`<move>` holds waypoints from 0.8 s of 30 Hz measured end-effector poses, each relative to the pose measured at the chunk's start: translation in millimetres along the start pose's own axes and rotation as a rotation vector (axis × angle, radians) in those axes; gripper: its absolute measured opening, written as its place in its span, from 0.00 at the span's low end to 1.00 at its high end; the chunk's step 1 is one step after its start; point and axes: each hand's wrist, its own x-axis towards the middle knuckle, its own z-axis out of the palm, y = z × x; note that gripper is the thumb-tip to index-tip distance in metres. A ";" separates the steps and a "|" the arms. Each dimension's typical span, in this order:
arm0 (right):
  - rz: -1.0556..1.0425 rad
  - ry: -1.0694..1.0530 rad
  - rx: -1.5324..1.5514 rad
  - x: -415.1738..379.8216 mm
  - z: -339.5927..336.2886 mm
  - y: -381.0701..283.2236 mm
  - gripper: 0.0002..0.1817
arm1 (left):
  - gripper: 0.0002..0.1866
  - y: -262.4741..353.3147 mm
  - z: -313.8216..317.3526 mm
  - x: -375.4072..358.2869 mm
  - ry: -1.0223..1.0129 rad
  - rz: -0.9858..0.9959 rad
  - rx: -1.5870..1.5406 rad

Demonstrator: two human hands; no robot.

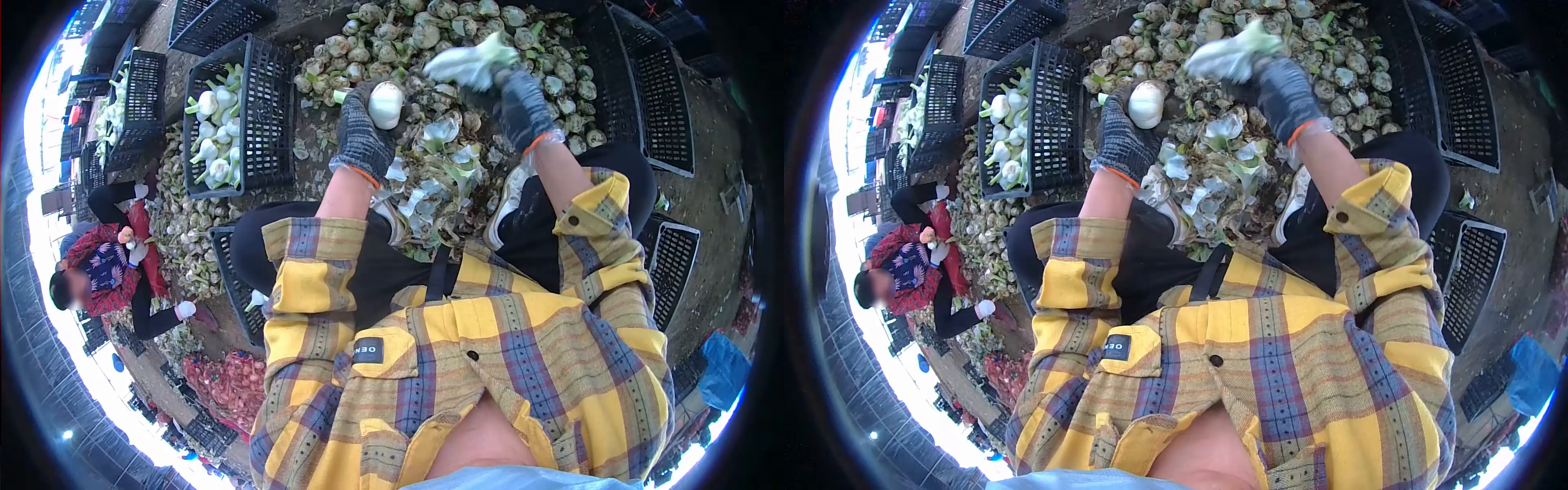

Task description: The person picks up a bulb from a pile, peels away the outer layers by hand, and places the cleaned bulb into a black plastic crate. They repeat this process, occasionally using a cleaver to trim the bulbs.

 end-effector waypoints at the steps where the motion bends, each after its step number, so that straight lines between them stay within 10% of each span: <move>1: 0.074 -0.229 -0.634 -6.7 1.7 -2.4 0.14 | 0.15 0.7 1.5 0.4 0.001 0.002 -0.001; 3: -0.023 -0.832 -1.447 -11.5 -10.6 13.2 0.16 | 0.21 -2.3 4.0 -0.2 0.156 0.210 0.028; 5: -0.680 -0.908 -1.696 -36.6 -18.9 28.7 0.17 | 0.27 -2.4 -6.7 10.9 0.209 0.227 0.057; 8: -0.100 -0.547 -1.554 -39.1 16.1 12.8 0.20 | 0.29 -4.6 2.0 0.6 0.135 0.401 0.291; 11: 0.096 -0.406 -1.195 -13.4 12.7 21.6 0.35 | 0.28 -11.2 -2.4 -2.5 -0.124 0.682 0.779; 16: 0.117 -0.382 -1.089 -24.7 26.2 18.3 0.24 | 0.17 -24.7 -13.6 1.1 -0.108 1.381 1.457; 24: 0.042 -0.465 -1.208 -13.5 4.2 23.1 0.18 | 0.19 -19.0 -3.1 -11.0 -0.086 1.146 1.496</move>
